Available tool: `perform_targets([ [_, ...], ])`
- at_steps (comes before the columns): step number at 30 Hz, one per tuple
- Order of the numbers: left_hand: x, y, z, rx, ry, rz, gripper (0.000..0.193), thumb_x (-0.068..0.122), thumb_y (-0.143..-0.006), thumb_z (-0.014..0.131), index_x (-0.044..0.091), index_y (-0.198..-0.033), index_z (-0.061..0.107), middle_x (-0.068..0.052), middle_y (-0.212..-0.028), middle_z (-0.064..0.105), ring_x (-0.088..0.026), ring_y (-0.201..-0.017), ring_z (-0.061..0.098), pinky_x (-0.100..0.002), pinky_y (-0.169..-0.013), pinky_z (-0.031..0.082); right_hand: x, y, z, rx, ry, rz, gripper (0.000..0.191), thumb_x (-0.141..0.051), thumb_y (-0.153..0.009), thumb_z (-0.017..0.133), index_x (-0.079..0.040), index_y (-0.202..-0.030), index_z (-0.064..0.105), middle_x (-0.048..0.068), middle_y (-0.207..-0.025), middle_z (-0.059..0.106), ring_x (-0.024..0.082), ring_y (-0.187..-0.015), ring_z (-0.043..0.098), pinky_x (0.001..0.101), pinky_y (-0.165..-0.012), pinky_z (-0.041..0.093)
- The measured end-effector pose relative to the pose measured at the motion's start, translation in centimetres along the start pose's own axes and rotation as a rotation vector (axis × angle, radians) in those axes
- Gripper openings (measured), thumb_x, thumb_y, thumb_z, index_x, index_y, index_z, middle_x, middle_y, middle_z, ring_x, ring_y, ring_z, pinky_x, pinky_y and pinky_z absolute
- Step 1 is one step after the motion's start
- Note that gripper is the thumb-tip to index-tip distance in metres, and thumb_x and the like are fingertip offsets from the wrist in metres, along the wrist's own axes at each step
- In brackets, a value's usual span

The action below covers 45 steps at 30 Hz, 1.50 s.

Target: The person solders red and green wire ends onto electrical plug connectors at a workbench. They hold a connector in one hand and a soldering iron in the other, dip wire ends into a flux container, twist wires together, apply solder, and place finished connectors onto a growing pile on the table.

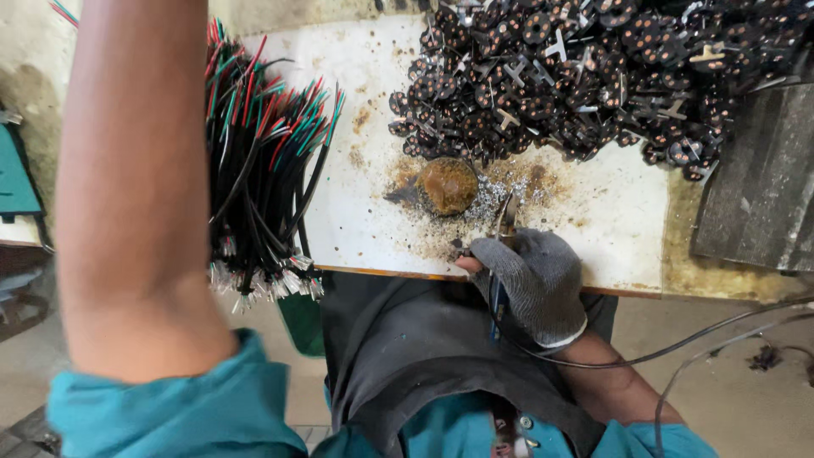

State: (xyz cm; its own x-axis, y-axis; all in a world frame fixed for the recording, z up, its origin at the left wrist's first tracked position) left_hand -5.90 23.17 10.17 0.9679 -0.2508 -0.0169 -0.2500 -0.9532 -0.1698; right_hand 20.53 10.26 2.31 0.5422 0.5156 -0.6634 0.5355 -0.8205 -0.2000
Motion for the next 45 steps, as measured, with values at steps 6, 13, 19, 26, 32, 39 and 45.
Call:
perform_targets([
  [6,6.3,6.8,-5.1,0.143,0.586,0.266,0.01,0.029,-0.094,0.068,0.021,-0.098,0.072,-0.002,-0.075,0.062,-0.025,-0.059,0.06,-0.043,-0.05,0.042,0.6,0.9,0.6,-0.003,0.061,0.1,0.019,-0.016,-0.083,0.086,-0.019,-0.097,0.075,0.009,-0.08,0.069,0.032,-0.072,0.066,0.0442,-0.067,0.051],
  [13,5.6,19.3,2.8,0.049,0.159,-0.373,0.01,0.028,-0.091,0.071,0.02,-0.087,0.069,-0.002,-0.076,0.063,-0.025,-0.063,0.059,-0.043,-0.055,0.042,1.5,2.4,1.0,-0.047,0.071,0.064,0.022,-0.017,-0.085,0.094,-0.014,-0.097,0.075,0.007,-0.093,0.074,0.029,-0.082,0.07,0.0384,-0.07,0.052],
  [19,-0.9,20.1,-1.8,0.05,-0.078,-0.527,0.028,0.023,-0.088,0.091,0.012,-0.106,0.073,-0.006,-0.1,0.065,-0.026,-0.085,0.066,-0.039,-0.072,0.05,2.0,3.6,1.4,-0.011,0.009,0.112,0.022,-0.015,-0.096,0.091,-0.011,-0.101,0.071,0.006,-0.098,0.074,0.026,-0.089,0.073,0.0344,-0.08,0.055],
  [26,-2.6,21.2,-1.9,-0.001,-0.159,-0.521,0.035,0.03,-0.086,0.087,0.01,-0.11,0.072,-0.008,-0.109,0.065,-0.029,-0.095,0.068,-0.041,-0.079,0.052,1.4,2.7,1.1,0.013,0.03,0.009,0.035,-0.016,-0.095,0.093,-0.013,-0.111,0.062,0.007,-0.1,0.075,0.029,-0.087,0.073,0.0371,-0.076,0.052],
  [32,-2.2,22.2,-4.3,0.139,0.147,-0.564,0.02,0.021,-0.103,0.072,0.008,-0.118,0.074,-0.01,-0.105,0.071,-0.028,-0.094,0.067,-0.041,-0.079,0.051,1.8,3.3,0.9,-0.017,0.004,0.021,0.037,-0.015,-0.093,0.09,-0.013,-0.115,0.06,0.007,-0.1,0.075,0.028,-0.087,0.072,0.0365,-0.075,0.052],
  [39,9.7,17.1,2.9,-0.384,1.254,-0.056,0.02,0.026,-0.096,0.066,0.006,-0.097,0.065,-0.015,-0.086,0.06,-0.039,-0.08,0.063,-0.045,-0.072,0.05,2.2,7.4,-1.1,0.001,-0.658,0.478,0.035,-0.012,-0.092,0.088,-0.012,-0.114,0.06,0.007,-0.1,0.074,0.025,-0.087,0.071,0.0343,-0.075,0.054],
  [45,9.8,21.0,6.6,-0.505,1.234,-0.049,0.017,0.02,-0.089,0.063,0.004,-0.095,0.065,-0.017,-0.087,0.061,-0.042,-0.081,0.063,-0.046,-0.072,0.052,2.5,8.9,-0.2,-0.046,-0.794,0.518,0.033,-0.01,-0.092,0.085,-0.01,-0.114,0.06,0.007,-0.099,0.073,0.022,-0.087,0.071,0.0324,-0.076,0.055],
])
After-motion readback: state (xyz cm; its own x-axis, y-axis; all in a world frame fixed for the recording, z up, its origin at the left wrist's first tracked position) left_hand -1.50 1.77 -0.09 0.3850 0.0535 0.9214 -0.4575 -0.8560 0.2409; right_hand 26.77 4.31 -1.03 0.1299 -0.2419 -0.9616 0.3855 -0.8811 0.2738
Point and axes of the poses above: each hand's wrist, its own y-axis away from the middle knuckle, its own z-axis out of the palm, x = y × z, the point moved 3 cm from there along -y, towards the middle knuckle
